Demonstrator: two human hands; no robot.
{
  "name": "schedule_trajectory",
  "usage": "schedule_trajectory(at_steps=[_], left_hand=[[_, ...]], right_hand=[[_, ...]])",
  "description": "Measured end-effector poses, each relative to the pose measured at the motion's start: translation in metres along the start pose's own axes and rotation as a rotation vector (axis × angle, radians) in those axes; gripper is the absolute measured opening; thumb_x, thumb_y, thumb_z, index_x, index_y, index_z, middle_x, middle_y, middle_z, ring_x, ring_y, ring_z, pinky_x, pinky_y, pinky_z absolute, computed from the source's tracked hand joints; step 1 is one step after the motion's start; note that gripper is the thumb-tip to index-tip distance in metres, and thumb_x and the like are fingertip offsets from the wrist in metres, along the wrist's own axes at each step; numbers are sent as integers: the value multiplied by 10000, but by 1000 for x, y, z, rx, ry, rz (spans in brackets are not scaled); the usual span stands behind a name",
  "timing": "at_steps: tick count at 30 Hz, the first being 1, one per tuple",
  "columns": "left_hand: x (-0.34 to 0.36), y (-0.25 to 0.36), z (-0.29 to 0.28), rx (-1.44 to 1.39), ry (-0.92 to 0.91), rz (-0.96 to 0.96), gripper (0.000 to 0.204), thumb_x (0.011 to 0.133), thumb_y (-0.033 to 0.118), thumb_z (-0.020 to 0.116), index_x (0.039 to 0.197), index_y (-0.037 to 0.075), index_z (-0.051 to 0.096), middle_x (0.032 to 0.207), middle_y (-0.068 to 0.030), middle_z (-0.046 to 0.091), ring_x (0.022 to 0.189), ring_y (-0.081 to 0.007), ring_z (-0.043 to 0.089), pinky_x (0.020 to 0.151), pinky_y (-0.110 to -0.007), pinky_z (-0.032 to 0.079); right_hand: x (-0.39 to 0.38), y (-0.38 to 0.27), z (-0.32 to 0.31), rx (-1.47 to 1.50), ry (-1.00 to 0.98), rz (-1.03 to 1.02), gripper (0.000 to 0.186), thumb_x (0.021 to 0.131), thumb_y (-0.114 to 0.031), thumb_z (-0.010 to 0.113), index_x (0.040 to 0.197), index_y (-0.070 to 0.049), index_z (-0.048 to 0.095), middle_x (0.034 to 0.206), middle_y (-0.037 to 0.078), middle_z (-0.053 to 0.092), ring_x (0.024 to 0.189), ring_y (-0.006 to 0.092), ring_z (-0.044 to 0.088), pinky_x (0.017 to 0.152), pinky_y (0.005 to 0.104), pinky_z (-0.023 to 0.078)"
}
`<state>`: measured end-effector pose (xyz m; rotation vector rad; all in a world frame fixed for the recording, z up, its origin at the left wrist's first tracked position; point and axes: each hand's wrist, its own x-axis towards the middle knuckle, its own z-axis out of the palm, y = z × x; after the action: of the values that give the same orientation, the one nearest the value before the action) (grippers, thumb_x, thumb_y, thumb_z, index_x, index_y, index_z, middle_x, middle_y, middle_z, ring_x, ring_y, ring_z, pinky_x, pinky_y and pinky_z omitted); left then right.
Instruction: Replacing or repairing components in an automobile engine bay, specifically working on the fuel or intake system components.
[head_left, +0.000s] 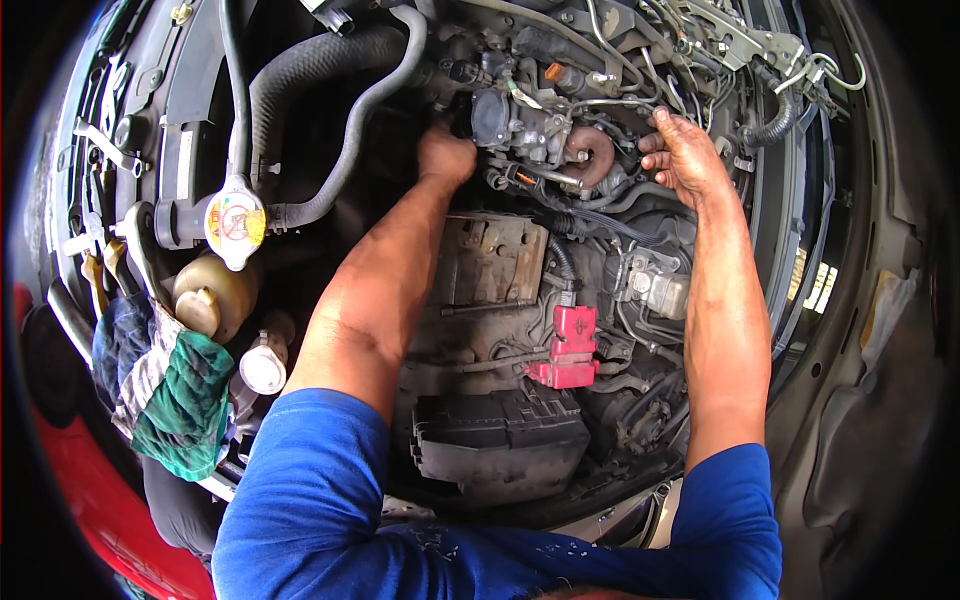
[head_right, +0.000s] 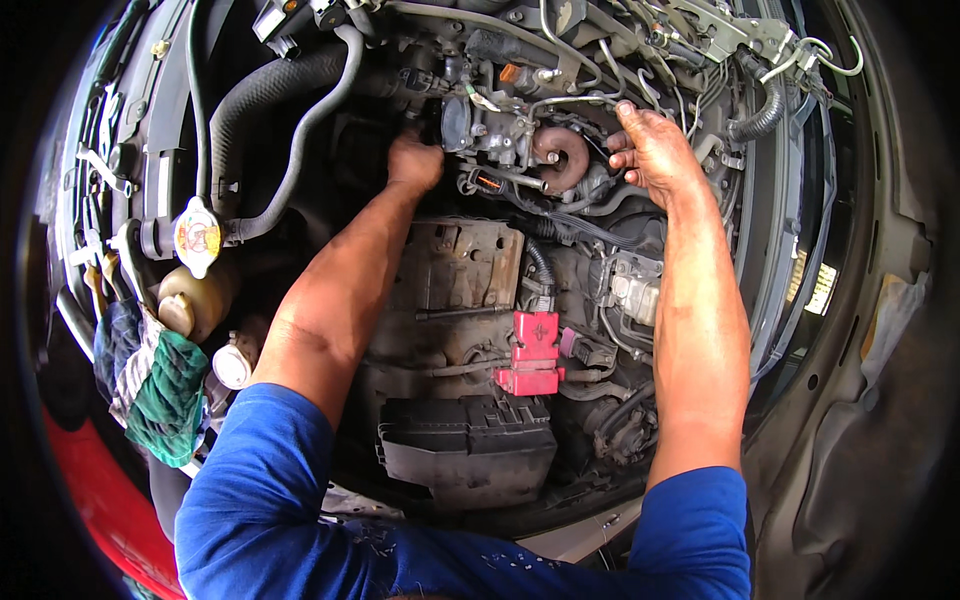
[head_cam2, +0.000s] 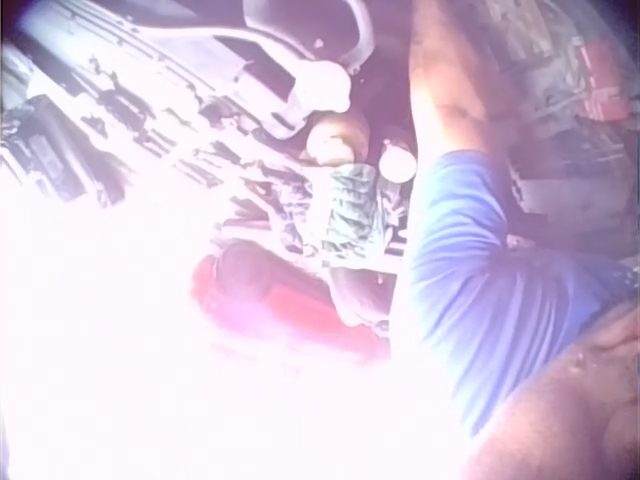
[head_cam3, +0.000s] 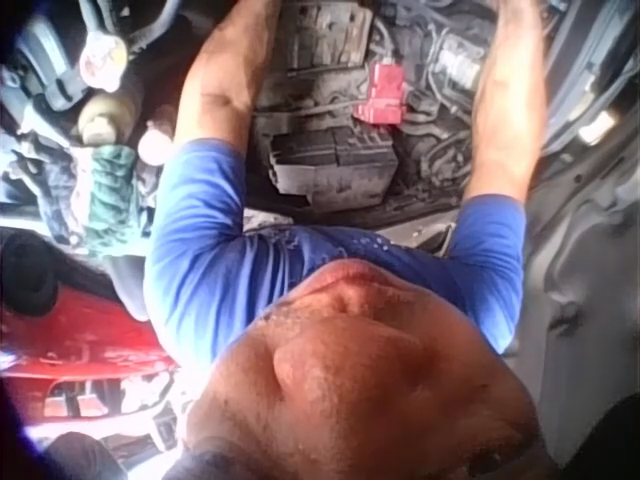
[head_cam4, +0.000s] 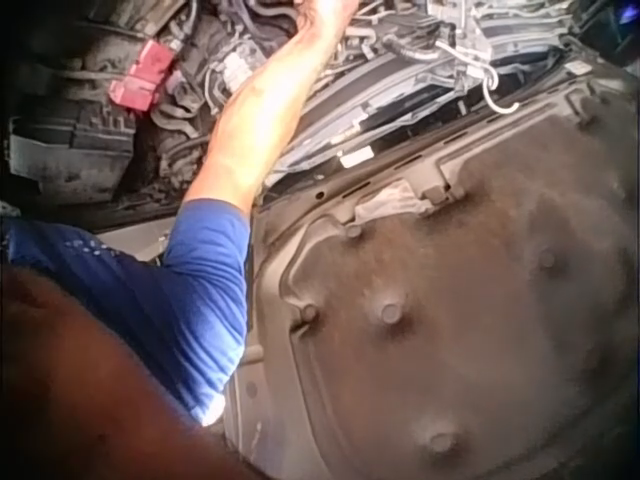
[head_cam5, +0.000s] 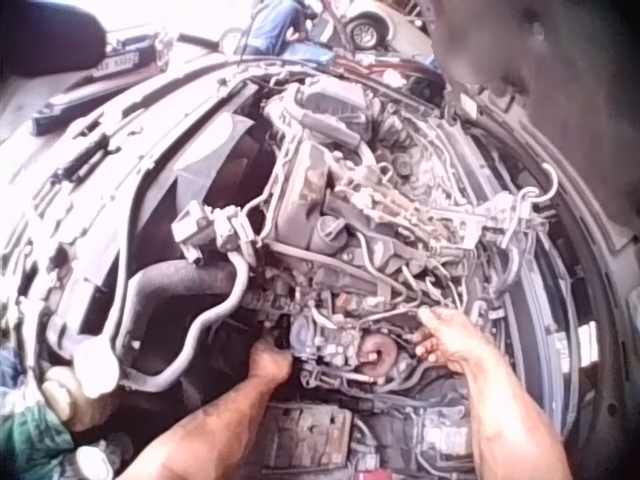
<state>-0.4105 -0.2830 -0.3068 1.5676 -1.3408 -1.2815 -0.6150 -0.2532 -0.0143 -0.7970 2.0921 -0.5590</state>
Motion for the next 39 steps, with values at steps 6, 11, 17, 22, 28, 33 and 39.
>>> schedule_trajectory(at_steps=[6,11,17,22,28,33,39], left_hand=[[0,0,5,10,-139,-90,435,753,132,588,1173,23,628,1100,-246,667,1061,-385,637,919,-402,501],[8,-4,6,-69,-326,-71,464,758,111,556,1212,39,623,1098,-240,672,1066,-361,646,932,-365,494],[-4,4,0,30,-152,66,583,773,116,563,1353,57,540,1217,-239,629,1152,-342,610,1004,-330,462],[-7,21,-15,46,-151,-21,565,779,170,605,1320,18,555,1223,-253,618,1175,-343,592,1015,-359,457],[9,-9,-1,243,-303,-8,483,788,203,616,1229,9,622,1198,-268,626,1193,-351,574,1050,-374,432],[19,-32,2,435,-421,199,485,797,138,572,1254,-23,594,1211,-264,624,1213,-319,567,1056,-339,428],[-3,21,-8,-64,-429,-225,667,765,145,582,1399,-13,449,1221,-299,594,1166,-339,594,1011,-378,454]], right_hand=[[-1,1,-4,-7,9,11,486,938,-486,608,1127,-43,546,843,38,629,605,79,601,453,197,431],[0,3,-9,10,-2,-9,477,932,-484,619,1105,-45,552,837,40,630,597,79,599,449,193,428],[2,2,-7,16,-7,-7,465,931,-473,625,1087,-41,560,835,40,630,594,75,597,446,190,428],[3,1,-7,9,-10,-8,460,930,-469,630,1085,-41,564,834,40,631,592,74,594,444,189,430],[3,0,-8,13,-21,-8,453,932,-470,626,1076,-44,569,826,39,635,589,72,594,442,187,431],[5,-1,-2,40,-38,-25,447,934,-470,623,1067,-47,570,822,38,636,587,73,595,442,187,431],[3,6,-14,2,-3,-11,450,933,-475,621,1061,-48,566,826,42,633,597,74,594,443,188,430]])
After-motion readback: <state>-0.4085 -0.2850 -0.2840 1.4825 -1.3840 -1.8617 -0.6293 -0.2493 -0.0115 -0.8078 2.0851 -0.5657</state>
